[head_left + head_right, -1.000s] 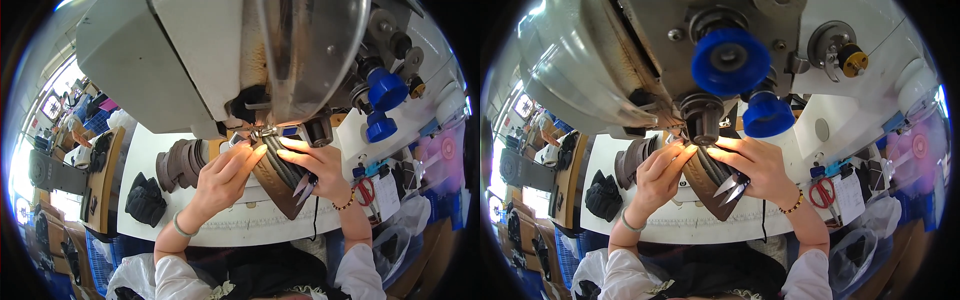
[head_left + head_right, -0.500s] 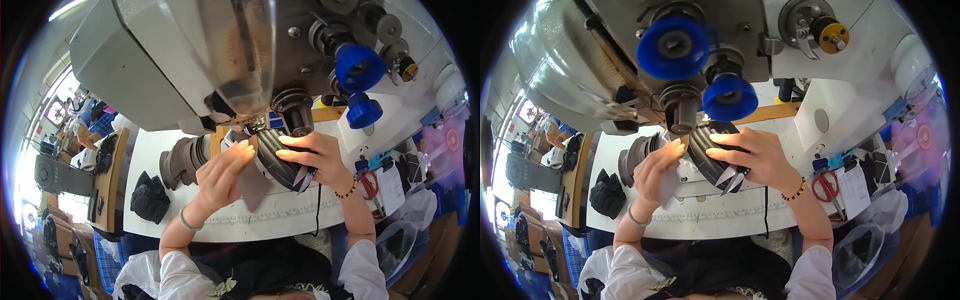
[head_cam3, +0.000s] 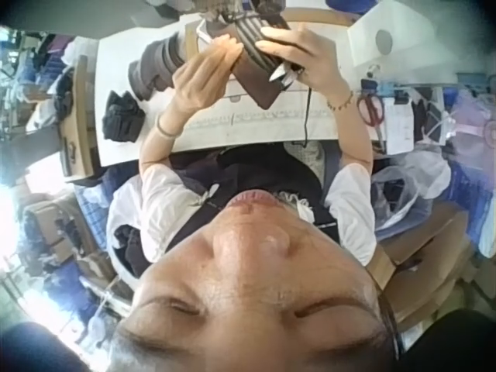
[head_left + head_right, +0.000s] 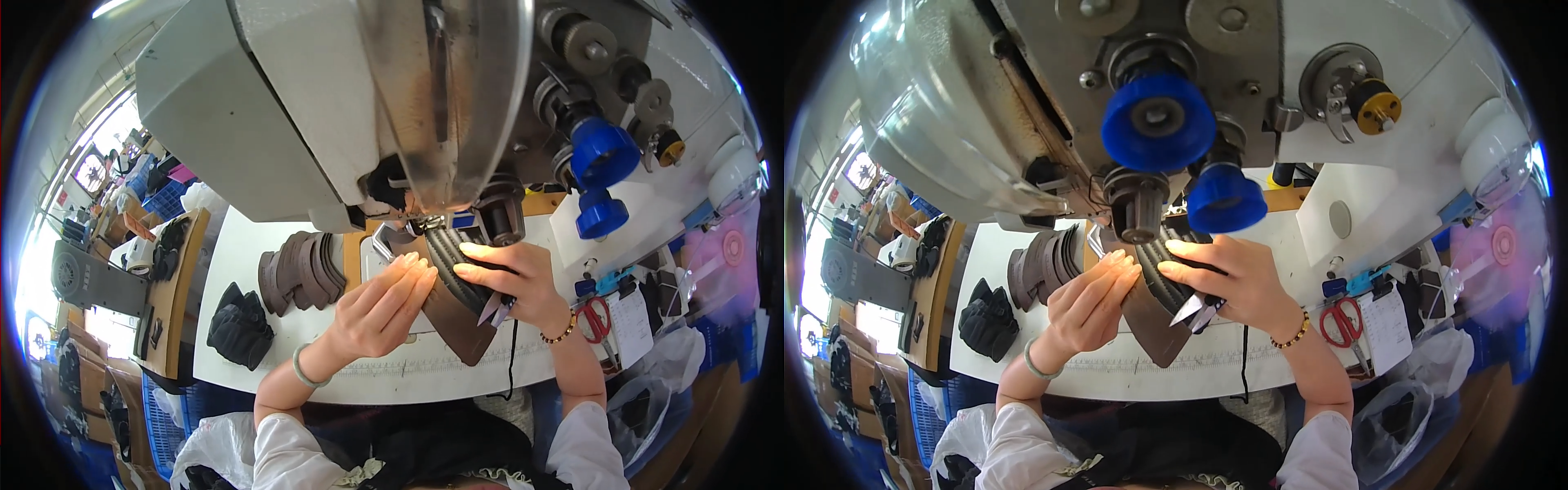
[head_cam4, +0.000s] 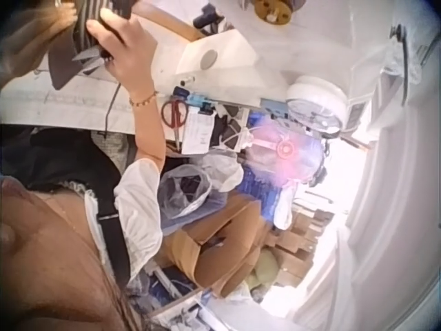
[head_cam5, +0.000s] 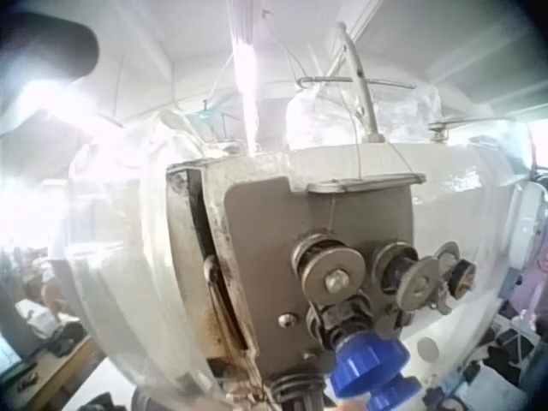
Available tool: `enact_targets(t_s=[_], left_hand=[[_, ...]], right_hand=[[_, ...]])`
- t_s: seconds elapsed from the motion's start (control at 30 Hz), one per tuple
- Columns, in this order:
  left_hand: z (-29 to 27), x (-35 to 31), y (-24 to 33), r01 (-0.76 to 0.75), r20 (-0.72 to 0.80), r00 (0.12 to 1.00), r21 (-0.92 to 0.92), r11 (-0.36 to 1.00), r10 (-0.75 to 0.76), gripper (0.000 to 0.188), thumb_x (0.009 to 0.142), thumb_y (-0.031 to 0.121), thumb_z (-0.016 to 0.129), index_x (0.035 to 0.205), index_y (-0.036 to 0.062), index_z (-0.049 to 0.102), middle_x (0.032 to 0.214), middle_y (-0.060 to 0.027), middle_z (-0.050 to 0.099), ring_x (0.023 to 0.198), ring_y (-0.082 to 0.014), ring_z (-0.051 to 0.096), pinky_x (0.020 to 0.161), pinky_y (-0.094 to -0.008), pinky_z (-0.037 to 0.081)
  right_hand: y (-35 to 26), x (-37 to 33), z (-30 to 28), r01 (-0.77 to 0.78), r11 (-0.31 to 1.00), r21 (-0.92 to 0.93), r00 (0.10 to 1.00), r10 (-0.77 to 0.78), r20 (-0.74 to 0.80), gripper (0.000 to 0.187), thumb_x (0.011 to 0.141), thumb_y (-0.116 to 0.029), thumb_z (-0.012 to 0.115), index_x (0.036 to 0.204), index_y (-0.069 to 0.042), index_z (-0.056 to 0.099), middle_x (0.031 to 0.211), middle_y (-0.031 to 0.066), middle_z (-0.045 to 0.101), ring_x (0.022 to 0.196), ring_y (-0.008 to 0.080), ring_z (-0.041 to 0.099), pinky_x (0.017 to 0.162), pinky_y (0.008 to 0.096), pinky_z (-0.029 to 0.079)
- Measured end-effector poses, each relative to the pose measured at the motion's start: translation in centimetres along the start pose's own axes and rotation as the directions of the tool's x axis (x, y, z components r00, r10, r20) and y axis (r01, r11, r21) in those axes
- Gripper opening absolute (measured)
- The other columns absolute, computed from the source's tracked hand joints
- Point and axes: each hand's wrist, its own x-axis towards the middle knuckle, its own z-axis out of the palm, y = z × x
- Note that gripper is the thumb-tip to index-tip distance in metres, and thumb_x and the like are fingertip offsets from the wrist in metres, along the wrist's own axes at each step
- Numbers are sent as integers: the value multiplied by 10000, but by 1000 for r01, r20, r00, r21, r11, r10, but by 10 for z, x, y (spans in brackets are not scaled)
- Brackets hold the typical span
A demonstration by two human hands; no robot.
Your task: Stitching together components of a black padded shoe upper using an industrial sewing machine.
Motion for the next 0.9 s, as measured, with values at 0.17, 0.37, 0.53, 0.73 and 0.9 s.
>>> enact_targets(t_s=[0.17,0.37,0.53,0.73,0.9], left_hand=[[0,0,-3,0,-6,1000,-10,1000,0,325,676,22,627,985,-43,706,964,-105,678,927,-223,682,796,-279,586],[6,-3,-11,40,-7,999,-14,999,-40,336,680,41,659,1006,-28,702,978,-95,673,923,-231,683,773,-287,589],[7,-4,-12,86,-6,996,-35,996,-86,376,665,76,700,1030,-14,698,985,-98,665,906,-246,684,753,-301,593],[2,2,4,6,-15,1000,36,999,-6,318,697,34,652,1005,-29,695,926,-141,674,855,-260,690,763,-316,601],[0,2,3,49,-21,998,-99,994,-51,317,686,-4,597,986,-55,687,950,-143,682,892,-262,694,776,-318,602]], right_hand=[[-7,5,-4,-13,1000,-20,999,14,28,505,592,-175,746,1094,-174,696,1130,15,666,748,159,593,609,285,484],[-7,7,3,-73,996,-48,997,74,2,480,614,-168,746,1091,-170,693,1146,26,664,823,195,612,699,324,482],[-2,8,7,-83,995,-49,996,83,12,488,604,-230,776,1080,-138,719,1113,87,685,890,280,678,691,320,536],[4,0,10,-64,998,23,997,65,-44,425,643,-167,708,1067,-204,713,1103,5,665,871,183,637,707,295,536],[8,1,5,-78,991,112,997,78,1,359,673,-197,761,1031,-168,761,1063,41,678,826,184,655,701,283,523]])
